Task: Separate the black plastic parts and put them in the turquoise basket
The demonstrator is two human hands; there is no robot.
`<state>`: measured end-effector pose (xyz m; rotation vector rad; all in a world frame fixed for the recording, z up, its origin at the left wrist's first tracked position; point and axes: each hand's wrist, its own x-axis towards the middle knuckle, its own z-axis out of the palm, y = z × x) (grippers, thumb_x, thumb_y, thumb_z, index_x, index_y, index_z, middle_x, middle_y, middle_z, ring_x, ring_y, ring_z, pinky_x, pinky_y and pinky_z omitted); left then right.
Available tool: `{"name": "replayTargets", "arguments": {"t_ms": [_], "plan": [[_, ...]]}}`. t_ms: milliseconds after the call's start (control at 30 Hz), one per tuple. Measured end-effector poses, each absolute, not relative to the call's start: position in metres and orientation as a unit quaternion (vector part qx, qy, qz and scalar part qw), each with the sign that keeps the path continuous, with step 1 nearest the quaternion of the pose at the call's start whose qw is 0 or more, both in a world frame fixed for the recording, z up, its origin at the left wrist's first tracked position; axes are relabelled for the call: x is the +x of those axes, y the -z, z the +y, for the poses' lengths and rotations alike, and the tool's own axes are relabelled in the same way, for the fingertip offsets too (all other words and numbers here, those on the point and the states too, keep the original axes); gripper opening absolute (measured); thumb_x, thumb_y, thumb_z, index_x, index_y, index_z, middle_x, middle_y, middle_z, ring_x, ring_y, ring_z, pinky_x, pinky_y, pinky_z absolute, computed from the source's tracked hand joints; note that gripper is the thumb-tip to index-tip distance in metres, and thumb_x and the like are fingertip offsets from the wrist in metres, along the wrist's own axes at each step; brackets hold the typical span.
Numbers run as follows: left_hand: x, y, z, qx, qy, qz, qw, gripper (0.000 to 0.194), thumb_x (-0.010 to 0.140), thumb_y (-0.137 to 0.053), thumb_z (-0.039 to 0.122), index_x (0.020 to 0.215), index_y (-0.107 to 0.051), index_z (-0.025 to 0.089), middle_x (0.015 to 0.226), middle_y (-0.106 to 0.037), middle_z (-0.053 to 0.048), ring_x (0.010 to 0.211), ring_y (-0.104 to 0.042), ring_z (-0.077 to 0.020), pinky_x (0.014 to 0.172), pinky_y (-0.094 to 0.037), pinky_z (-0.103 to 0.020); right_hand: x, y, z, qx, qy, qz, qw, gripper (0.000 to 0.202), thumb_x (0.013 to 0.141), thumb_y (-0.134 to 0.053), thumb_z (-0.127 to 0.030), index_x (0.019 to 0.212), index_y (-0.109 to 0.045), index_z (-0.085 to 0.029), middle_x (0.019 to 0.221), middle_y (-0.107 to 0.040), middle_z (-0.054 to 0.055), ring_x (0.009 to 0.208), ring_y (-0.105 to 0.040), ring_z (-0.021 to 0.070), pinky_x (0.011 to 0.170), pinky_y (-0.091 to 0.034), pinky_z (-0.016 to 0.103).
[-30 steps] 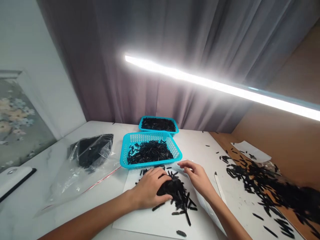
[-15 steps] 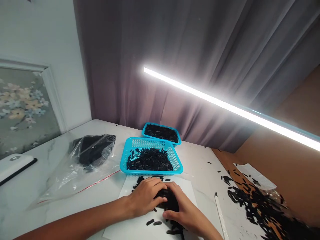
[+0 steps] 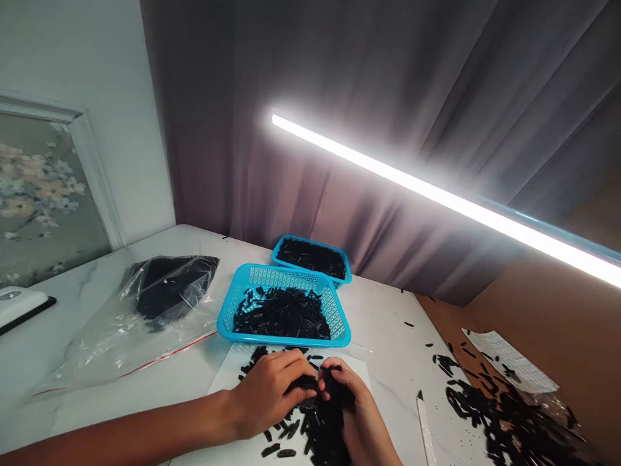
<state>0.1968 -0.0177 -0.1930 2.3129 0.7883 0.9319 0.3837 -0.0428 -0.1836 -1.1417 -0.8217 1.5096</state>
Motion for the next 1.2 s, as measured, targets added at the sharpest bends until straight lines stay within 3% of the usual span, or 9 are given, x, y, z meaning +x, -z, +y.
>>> {"name": "replayTargets", "arguments": {"t_ms": [100,200,400,500,667,767,833,1033,1200], "plan": [[0.209,0.178,-0.018,0.839,-0.342,0.304,0.294,0.015,0.094,-0.061,0.026,0.108,-0.062,0.02,0.105,-0.067,-0.004,0.095,-0.064,-0.0182,0.085,-0.049,-0.028,0.379,0.179,-0.047,-0.461,-0.669,-0.269,0.518,0.024,0.074,-0.069,-0.043,0.081,-0.068,-0.019,0.075,-0.067,0.004,0.073,-0.061,0.0223,0.068,-0.048,0.034],[0.225,0.161,-0.017,0.859,-0.301,0.302,0.282,0.015,0.091,-0.064,0.022,0.106,-0.064,0.021,0.104,-0.067,-0.003,0.097,-0.064,-0.0194,0.086,-0.049,-0.03,0.375,0.176,-0.048,-0.439,-0.715,-0.177,0.515,0.031,0.068,-0.079,-0.047,0.076,-0.071,-0.018,0.069,-0.068,0.004,0.072,-0.064,0.0239,0.065,-0.05,0.033],[0.239,0.139,-0.012,0.913,-0.179,0.268,0.248,0.03,0.084,-0.072,0.032,0.108,-0.061,0.017,0.112,-0.065,-0.008,0.102,-0.062,-0.0273,0.087,-0.052,-0.039,0.374,0.171,-0.046,-0.406,-0.739,-0.064,0.534,0.03,0.047,-0.094,-0.027,0.06,-0.069,-0.018,0.064,-0.069,-0.001,0.062,-0.061,0.0151,0.056,-0.048,0.022],[0.232,0.131,-0.009,0.908,-0.159,0.248,0.296,0.039,0.081,-0.075,0.029,0.115,-0.06,0.018,0.115,-0.065,-0.01,0.106,-0.061,-0.0279,0.091,-0.051,-0.039,0.378,0.176,-0.045,-0.392,-0.753,-0.064,0.525,0.025,0.053,-0.093,-0.028,0.061,-0.071,-0.018,0.062,-0.068,-0.001,0.061,-0.061,0.0138,0.06,-0.05,0.021],[0.222,0.128,0.003,0.867,-0.218,0.24,0.379,0.028,0.087,-0.059,0.007,0.109,-0.067,0.022,0.105,-0.069,-0.005,0.098,-0.065,-0.0216,0.088,-0.051,-0.033,0.382,0.188,-0.047,-0.392,-0.761,-0.075,0.512,0.03,0.055,-0.092,-0.038,0.071,-0.077,-0.018,0.074,-0.074,0.003,0.073,-0.066,0.0199,0.07,-0.052,0.028],[0.223,0.134,0.01,0.82,-0.261,0.286,0.422,0.03,0.08,-0.065,0.002,0.102,-0.071,0.022,0.099,-0.07,-0.001,0.089,-0.066,-0.0179,0.082,-0.053,-0.028,0.377,0.184,-0.049,-0.402,-0.759,-0.084,0.505,0.03,0.066,-0.085,-0.042,0.082,-0.079,-0.019,0.082,-0.075,0.006,0.079,-0.067,0.0238,0.074,-0.053,0.033],[0.224,0.138,0.012,0.787,-0.285,0.319,0.444,0.034,0.074,-0.072,0.002,0.102,-0.073,0.022,0.099,-0.07,0.0,0.087,-0.067,-0.0162,0.079,-0.054,-0.025,0.374,0.177,-0.051,-0.407,-0.754,-0.096,0.506,0.029,0.069,-0.085,-0.04,0.087,-0.079,-0.018,0.082,-0.073,0.005,0.077,-0.066,0.0215,0.072,-0.051,0.031],[0.222,0.144,0.014,0.818,-0.318,0.286,0.384,0.019,0.083,-0.069,0.005,0.094,-0.074,0.019,0.088,-0.074,0.001,0.083,-0.069,-0.0135,0.08,-0.052,-0.022,0.372,0.167,-0.052,-0.426,-0.738,-0.095,0.515,0.028,0.063,-0.091,-0.032,0.083,-0.077,-0.017,0.072,-0.069,0.001,0.062,-0.059,0.0115,0.063,-0.046,0.022],[0.221,0.145,0.017,0.828,-0.319,0.256,0.383,0.022,0.09,-0.062,0.007,0.104,-0.073,0.019,0.098,-0.077,0.0,0.089,-0.071,-0.0132,0.084,-0.053,-0.022,0.378,0.164,-0.053,-0.464,-0.713,-0.131,0.509,0.025,0.068,-0.087,-0.035,0.079,-0.073,-0.017,0.071,-0.067,0.002,0.065,-0.057,0.0127,0.064,-0.045,0.022]]}}
